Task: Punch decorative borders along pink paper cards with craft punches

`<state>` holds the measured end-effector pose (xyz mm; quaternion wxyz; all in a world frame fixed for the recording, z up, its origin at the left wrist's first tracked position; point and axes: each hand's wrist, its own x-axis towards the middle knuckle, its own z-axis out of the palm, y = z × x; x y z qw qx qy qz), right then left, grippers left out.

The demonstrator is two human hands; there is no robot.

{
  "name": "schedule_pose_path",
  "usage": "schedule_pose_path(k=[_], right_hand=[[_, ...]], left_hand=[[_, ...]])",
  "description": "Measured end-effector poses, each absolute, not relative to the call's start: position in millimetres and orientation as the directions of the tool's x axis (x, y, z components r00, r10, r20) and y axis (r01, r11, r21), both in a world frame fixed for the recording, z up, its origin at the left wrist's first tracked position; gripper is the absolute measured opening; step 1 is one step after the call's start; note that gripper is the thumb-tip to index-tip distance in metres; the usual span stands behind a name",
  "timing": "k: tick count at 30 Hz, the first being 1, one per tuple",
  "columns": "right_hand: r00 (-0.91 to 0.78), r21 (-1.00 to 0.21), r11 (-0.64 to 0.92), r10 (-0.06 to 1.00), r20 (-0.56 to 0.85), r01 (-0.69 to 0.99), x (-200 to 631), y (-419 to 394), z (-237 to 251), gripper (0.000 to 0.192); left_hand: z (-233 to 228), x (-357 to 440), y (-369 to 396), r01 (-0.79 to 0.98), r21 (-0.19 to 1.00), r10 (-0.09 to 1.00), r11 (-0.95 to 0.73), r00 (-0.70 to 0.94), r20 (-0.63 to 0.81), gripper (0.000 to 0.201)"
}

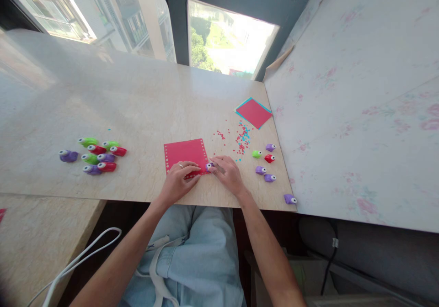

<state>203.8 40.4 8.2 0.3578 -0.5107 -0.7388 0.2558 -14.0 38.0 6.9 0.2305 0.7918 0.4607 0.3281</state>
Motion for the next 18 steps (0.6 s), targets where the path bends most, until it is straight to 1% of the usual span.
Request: schedule_pose_path(k=[3, 5, 7, 11, 18], right_hand=[[-0.135, -0.826, 0.260, 0.966, 0.222, 0.501, 204.1, 40.8, 9.1, 0.031], [-0.045, -0.871, 0.170, 0.985, 0.169, 0.460, 203.9, 41.7, 10.5, 0.031], [0.008, -0.898, 0.088, 0.995, 0.101, 0.430, 203.2, 43.4, 12.8, 0.031], [-0.006, -0.900, 0.002, 1.000, -0.001, 0.435, 200.1, 47.8, 18.6, 0.036], [-0.084, -0.873, -0.052, 0.991, -0.106, 0.486, 198.6, 55.5, 26.1, 0.041]], left_hand=[[7.3, -13.6, 37.8, 0.575, 0.672, 0.882, -0.466, 0.362, 0.302, 0.011], [7.5, -13.2, 37.8, 0.572, 0.677, 0.884, -0.463, 0.359, 0.300, 0.010], [7.4, -13.1, 38.1, 0.571, 0.680, 0.885, -0.460, 0.356, 0.300, 0.010], [7.2, -13.5, 38.4, 0.571, 0.679, 0.884, -0.461, 0.357, 0.300, 0.010], [7.3, -13.7, 38.5, 0.574, 0.672, 0.882, -0.467, 0.360, 0.305, 0.009]])
